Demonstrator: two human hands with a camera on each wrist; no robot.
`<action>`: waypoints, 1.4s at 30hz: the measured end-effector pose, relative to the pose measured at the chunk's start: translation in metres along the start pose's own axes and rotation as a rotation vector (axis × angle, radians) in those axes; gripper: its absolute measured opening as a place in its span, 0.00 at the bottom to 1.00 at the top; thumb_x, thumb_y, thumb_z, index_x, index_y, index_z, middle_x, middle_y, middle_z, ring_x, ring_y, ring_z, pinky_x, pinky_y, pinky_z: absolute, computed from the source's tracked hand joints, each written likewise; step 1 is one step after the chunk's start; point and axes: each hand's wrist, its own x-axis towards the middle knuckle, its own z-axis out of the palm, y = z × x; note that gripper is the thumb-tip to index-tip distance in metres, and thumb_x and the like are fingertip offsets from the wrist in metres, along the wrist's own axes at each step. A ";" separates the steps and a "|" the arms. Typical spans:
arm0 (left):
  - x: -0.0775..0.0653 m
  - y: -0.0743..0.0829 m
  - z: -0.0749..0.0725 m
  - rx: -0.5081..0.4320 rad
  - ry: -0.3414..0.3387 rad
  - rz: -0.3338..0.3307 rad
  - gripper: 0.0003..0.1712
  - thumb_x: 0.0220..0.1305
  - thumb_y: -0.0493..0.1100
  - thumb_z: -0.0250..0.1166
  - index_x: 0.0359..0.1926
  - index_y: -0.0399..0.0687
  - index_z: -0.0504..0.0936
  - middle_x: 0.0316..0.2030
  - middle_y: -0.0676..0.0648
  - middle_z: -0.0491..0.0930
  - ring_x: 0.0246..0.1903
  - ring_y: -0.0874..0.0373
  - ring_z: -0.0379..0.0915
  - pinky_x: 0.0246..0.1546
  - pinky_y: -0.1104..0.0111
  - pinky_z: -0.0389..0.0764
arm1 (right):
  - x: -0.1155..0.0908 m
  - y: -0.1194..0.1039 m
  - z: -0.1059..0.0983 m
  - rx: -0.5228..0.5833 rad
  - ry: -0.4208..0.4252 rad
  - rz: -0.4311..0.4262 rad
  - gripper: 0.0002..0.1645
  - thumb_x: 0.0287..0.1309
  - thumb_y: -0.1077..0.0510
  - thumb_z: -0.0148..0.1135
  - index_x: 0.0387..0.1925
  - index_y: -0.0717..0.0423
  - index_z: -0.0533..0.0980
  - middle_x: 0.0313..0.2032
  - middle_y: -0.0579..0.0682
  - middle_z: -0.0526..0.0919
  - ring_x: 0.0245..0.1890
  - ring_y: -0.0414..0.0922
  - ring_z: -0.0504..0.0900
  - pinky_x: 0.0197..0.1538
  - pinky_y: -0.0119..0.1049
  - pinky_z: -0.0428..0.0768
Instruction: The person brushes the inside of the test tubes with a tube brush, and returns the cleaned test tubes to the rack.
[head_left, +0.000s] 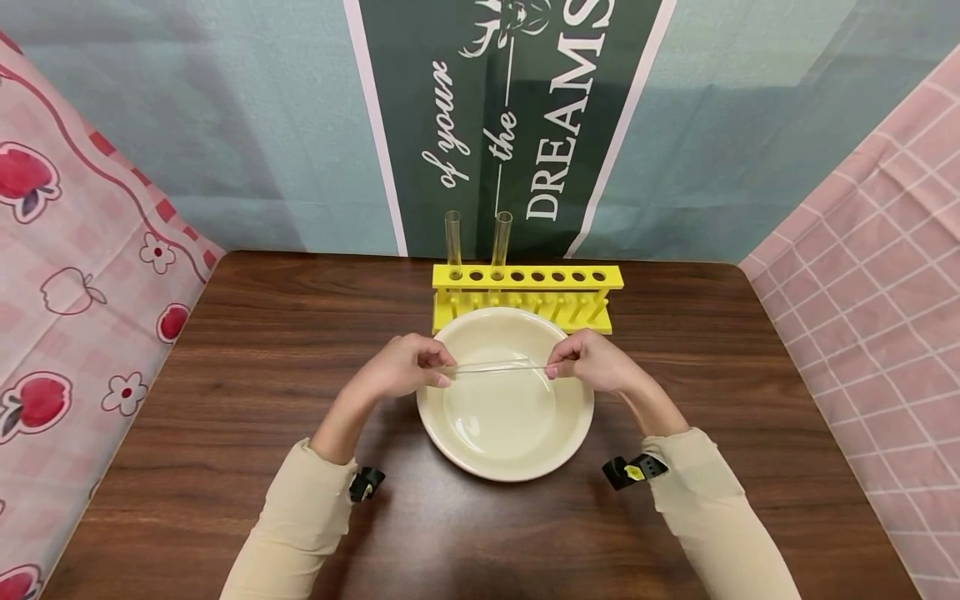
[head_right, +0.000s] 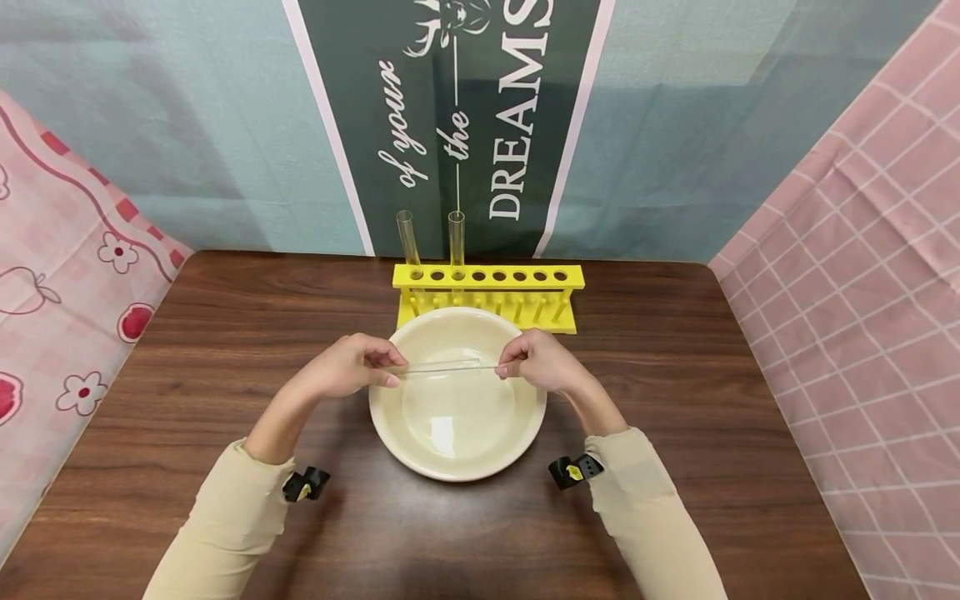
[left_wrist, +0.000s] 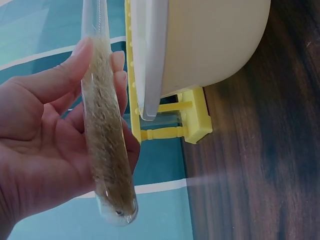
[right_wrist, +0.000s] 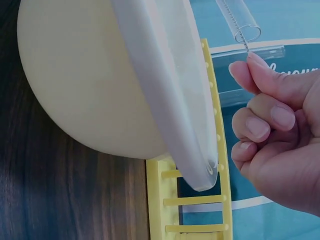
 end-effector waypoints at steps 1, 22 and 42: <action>0.000 -0.001 0.000 -0.002 -0.008 0.000 0.07 0.53 0.36 0.67 0.35 0.40 0.82 0.29 0.50 0.80 0.27 0.60 0.68 0.28 0.70 0.70 | -0.001 0.000 0.000 -0.006 0.002 -0.001 0.04 0.51 0.70 0.61 0.25 0.69 0.80 0.23 0.56 0.80 0.23 0.43 0.69 0.24 0.30 0.66; 0.001 -0.003 -0.005 -0.022 -0.076 0.018 0.08 0.56 0.37 0.64 0.38 0.38 0.82 0.29 0.49 0.80 0.28 0.61 0.69 0.29 0.70 0.71 | -0.011 0.003 -0.012 -0.064 0.045 -0.057 0.07 0.51 0.72 0.59 0.21 0.64 0.79 0.22 0.51 0.77 0.23 0.42 0.69 0.25 0.30 0.69; -0.006 -0.015 -0.015 -0.112 -0.151 0.039 0.10 0.58 0.36 0.63 0.40 0.33 0.81 0.30 0.47 0.81 0.28 0.62 0.68 0.30 0.70 0.71 | -0.022 0.014 -0.027 -0.069 -0.006 -0.099 0.08 0.53 0.72 0.58 0.23 0.64 0.79 0.22 0.53 0.79 0.22 0.42 0.70 0.27 0.31 0.69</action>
